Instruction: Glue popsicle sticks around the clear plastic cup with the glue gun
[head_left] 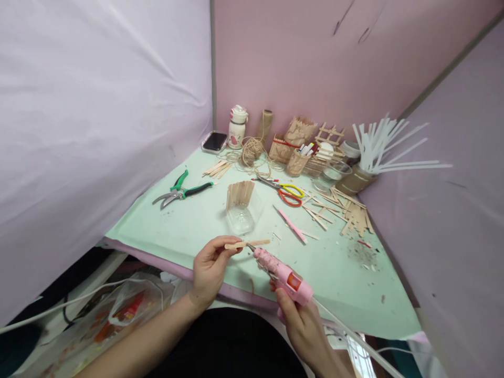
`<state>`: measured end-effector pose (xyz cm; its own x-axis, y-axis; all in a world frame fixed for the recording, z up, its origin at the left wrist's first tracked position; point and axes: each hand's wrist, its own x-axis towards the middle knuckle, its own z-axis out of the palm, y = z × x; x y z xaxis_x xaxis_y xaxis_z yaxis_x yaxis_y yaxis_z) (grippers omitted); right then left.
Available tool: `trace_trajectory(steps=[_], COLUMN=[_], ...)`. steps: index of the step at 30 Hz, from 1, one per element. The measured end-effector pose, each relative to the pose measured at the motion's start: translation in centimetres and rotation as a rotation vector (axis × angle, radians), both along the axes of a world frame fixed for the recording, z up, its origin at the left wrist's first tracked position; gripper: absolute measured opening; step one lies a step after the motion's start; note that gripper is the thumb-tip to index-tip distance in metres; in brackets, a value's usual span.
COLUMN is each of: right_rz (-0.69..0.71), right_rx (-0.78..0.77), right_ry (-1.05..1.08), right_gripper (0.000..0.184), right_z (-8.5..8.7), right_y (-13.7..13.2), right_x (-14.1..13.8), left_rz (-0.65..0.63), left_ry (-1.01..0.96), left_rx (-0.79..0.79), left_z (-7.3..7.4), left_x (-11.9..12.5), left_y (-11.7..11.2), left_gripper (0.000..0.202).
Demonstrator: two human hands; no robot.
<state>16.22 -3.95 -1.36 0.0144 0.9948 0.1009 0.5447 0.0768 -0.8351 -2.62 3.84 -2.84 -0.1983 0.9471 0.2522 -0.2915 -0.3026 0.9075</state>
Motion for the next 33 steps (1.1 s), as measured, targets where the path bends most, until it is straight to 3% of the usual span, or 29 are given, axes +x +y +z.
trace_trajectory(steps=[12,33], right_rz=[-0.017,-0.043], right_rx=[0.003,-0.058], right_ry=[-0.008,0.002], right_gripper=[0.047,0.049], right_z=[0.96,0.4], right_y=[0.11,-0.1], right_x=[-0.18,0.38], left_rz=[-0.007,0.011], left_ry=[0.007,-0.006], left_rx=[0.012,0.023], left_z=[-0.17,0.23], left_x=[-0.03,-0.06], left_y=[-0.17,-0.22], left_gripper=[0.008,0.007])
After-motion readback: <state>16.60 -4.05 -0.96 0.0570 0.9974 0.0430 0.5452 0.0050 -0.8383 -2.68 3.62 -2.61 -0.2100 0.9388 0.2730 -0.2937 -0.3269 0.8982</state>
